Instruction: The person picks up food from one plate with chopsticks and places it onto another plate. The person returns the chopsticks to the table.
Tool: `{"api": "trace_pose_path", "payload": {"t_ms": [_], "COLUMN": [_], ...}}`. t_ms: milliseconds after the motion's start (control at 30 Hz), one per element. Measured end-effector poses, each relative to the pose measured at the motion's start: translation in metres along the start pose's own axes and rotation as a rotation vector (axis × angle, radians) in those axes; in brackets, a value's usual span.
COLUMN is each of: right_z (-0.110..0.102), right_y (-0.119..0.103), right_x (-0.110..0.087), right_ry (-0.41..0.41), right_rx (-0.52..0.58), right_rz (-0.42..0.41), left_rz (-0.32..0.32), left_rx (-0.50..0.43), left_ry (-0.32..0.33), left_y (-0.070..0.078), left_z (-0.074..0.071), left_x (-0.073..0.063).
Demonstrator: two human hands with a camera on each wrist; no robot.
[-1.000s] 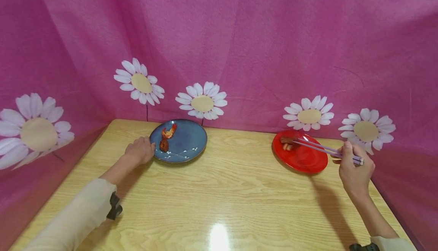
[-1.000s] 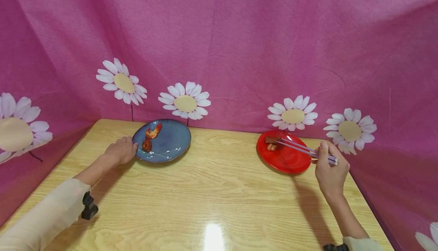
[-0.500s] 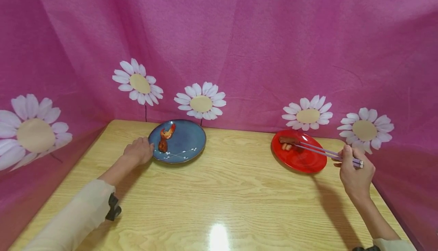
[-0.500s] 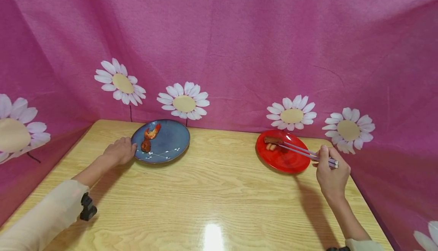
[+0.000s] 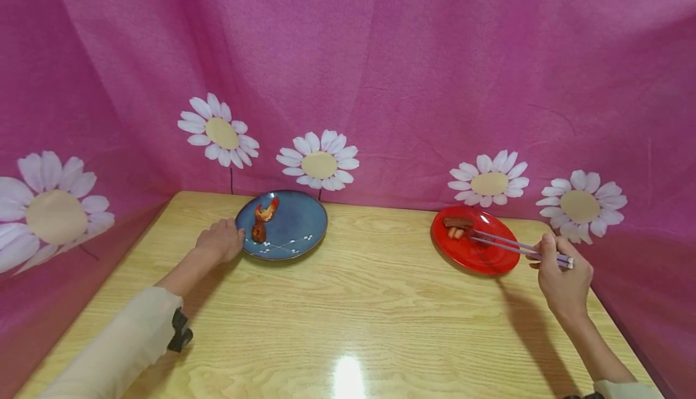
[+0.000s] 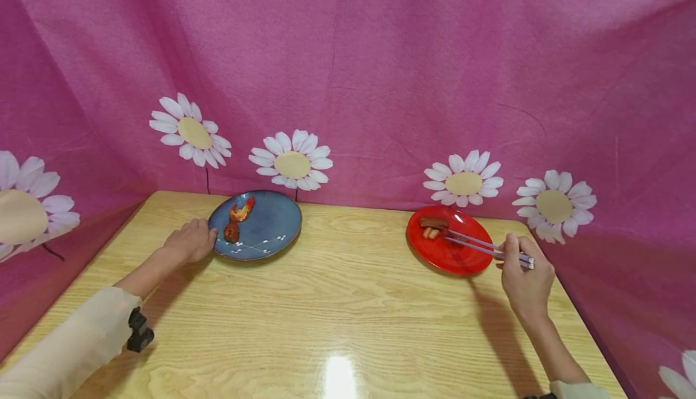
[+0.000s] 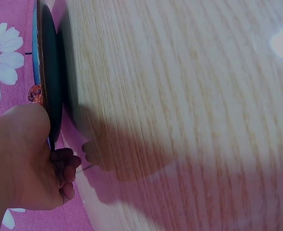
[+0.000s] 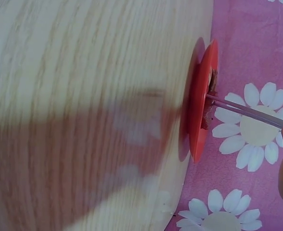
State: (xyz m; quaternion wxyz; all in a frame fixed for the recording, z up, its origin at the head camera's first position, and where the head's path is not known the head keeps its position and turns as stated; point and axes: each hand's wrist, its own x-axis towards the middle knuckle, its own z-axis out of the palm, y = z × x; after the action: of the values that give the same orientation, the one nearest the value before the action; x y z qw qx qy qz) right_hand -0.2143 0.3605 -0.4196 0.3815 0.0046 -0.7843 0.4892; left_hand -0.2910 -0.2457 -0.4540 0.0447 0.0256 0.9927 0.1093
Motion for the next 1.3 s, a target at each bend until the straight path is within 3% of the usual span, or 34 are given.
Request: {"api": "trace_pose_path", "payload": {"t_ms": [333, 600, 1000, 1300], "right_z": [0.001, 0.003, 0.012, 0.038], "right_y": [-0.031, -0.032, -0.009, -0.048], "right_x": [-0.005, -0.004, 0.001, -0.003], "right_ry": [-0.043, -0.038, -0.055, -0.135], "right_rx": [0.004, -0.008, 0.058, 0.137], "right_rz": [-0.037, -0.029, -0.039, -0.083], "left_rz": [-0.005, -0.008, -0.009, 0.005], "left_rx": [-0.002, -0.018, -0.019, -0.008], "left_ry": [-0.015, -0.003, -0.002, -0.002], "left_y": [-0.003, -0.003, -0.002, 0.000], "left_z": [0.002, 0.002, -0.001, -0.001], "left_x": [0.001, 0.000, 0.001, 0.000]}}
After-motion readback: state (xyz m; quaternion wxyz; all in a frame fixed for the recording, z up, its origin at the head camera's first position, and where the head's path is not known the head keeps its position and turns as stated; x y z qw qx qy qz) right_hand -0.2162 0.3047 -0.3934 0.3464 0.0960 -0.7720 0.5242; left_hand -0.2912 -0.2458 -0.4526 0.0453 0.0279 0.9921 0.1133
